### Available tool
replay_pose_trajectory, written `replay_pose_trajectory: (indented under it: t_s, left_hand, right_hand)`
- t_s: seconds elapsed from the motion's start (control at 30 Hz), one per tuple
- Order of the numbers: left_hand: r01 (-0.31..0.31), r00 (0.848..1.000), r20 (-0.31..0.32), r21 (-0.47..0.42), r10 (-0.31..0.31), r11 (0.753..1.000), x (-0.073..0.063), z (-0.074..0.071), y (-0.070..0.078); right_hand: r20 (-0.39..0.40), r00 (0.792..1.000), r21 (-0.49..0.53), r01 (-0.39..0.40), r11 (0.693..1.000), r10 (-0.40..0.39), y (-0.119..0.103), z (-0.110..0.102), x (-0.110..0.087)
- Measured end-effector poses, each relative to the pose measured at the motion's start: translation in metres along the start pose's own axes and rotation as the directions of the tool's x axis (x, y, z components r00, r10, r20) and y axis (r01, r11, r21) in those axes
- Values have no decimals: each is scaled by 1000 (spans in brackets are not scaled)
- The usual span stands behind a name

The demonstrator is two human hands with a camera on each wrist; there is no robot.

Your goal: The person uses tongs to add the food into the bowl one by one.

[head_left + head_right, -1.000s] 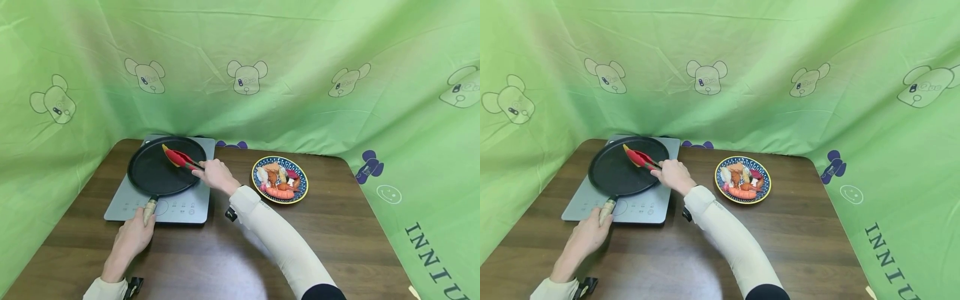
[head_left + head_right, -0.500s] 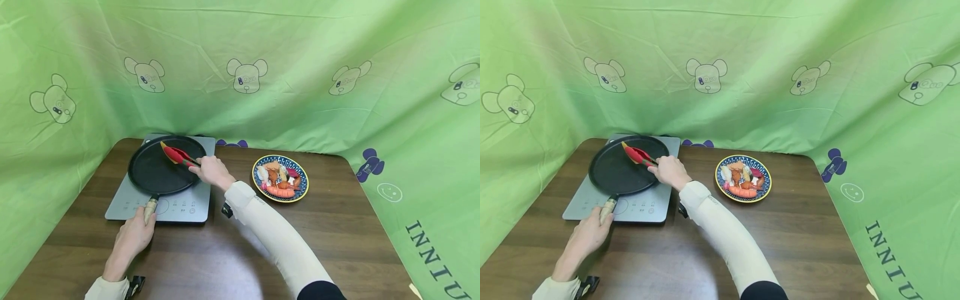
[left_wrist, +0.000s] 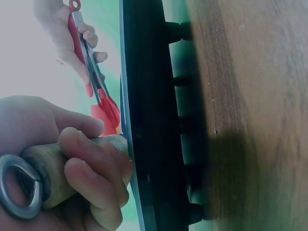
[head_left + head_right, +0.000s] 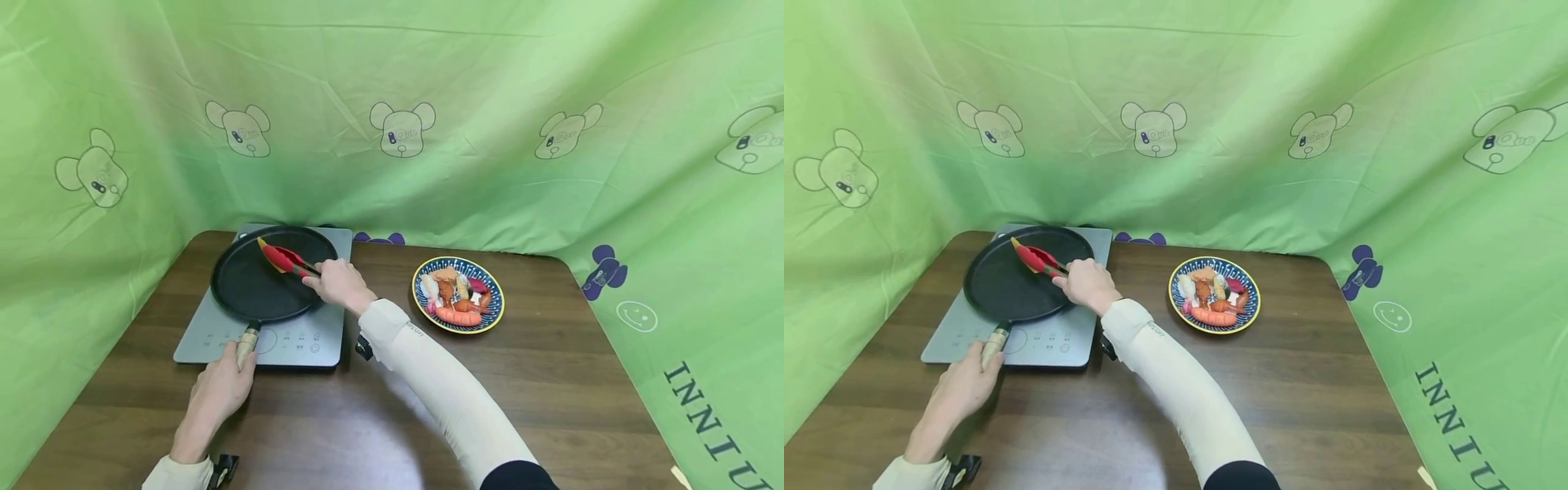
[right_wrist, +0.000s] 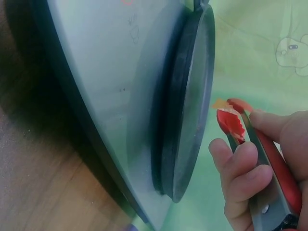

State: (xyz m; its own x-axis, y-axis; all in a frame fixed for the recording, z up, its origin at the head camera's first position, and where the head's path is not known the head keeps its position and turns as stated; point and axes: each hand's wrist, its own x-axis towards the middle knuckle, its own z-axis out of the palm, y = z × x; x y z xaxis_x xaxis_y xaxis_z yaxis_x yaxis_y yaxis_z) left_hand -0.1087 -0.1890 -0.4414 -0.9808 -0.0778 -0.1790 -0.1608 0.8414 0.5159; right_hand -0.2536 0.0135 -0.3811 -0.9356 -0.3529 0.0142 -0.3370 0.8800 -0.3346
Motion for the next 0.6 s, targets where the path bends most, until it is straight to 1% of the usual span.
replay_pose_trajectory:
  t_s: [0.27, 0.43, 0.6]
  left_hand:
    - [9, 1000, 12, -3, -9, 1000, -1, 0, -1]
    - [5, 1000, -1, 9, -5, 1000, -2, 0, -1]
    - [6, 1000, -6, 10, -6, 1000, -1, 0, 0]
  right_hand:
    - [-2, 1000, -1, 15, 1000, -15, -3, 1, -3]
    - [-1, 1000, 24, 30, 999, -30, -6, 0, -4]
    - [-15, 999, 27, 36, 999, -35, -8, -3, -5]
